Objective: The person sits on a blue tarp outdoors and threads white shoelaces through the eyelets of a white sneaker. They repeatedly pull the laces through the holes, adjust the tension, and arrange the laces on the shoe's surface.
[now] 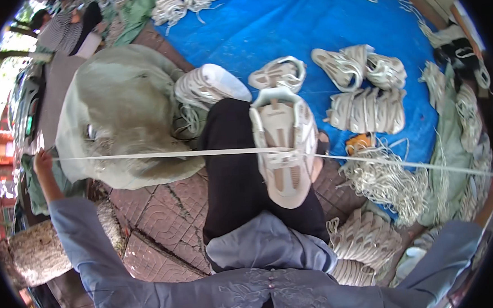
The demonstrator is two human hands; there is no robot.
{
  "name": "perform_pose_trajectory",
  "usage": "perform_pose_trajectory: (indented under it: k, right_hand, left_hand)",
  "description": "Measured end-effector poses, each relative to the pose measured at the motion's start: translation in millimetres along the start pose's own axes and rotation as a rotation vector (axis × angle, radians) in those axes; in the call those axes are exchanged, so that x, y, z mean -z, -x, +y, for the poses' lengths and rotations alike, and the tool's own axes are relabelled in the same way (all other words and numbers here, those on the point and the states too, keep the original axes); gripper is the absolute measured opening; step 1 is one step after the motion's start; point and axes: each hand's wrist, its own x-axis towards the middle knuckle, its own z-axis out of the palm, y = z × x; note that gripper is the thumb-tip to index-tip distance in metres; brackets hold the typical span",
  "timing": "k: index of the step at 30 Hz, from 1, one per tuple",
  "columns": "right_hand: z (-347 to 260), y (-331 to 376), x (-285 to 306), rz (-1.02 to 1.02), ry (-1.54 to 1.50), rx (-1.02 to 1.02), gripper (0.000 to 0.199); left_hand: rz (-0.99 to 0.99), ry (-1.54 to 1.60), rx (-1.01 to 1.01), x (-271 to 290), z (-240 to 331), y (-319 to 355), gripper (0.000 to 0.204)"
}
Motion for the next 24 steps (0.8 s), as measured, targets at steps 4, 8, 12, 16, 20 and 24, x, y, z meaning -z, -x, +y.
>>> perform_pose_trajectory:
  k: [4,8,12,16,20,24]
  right_hand:
    - [5,10,-33,-0.049,-0.022,0.029,0.038]
    - [55,106,-190,-0.396,0.151,0.119,0.033]
    - [105,291,-351,-0.847,0.206,-0.014,0.014]
    - [112,421,-419,-1.212,0.289,-0.238,0.005]
    - [111,468,-443,-1.309,0.317,-0.378,0.006]
    - [126,514,-458,-1.502,0.106,-0.143,0.01]
  left_hand:
    - [0.269,-0.312,-0.189,-12,-10,25,0.018]
    - [-0.237,-0.306,-0.02,-97,-92,121,0.027]
    - [-0.866,-0.013,0.323,-198,-190,299,0.028]
    - [-0.889,-0.047,0.505,-245,-243,430,0.019]
    - [-0.791,0.024,0.802,-254,-248,459,0.021]
    - [-0.808,-0.021,0.753,-253,-258,479,0.026]
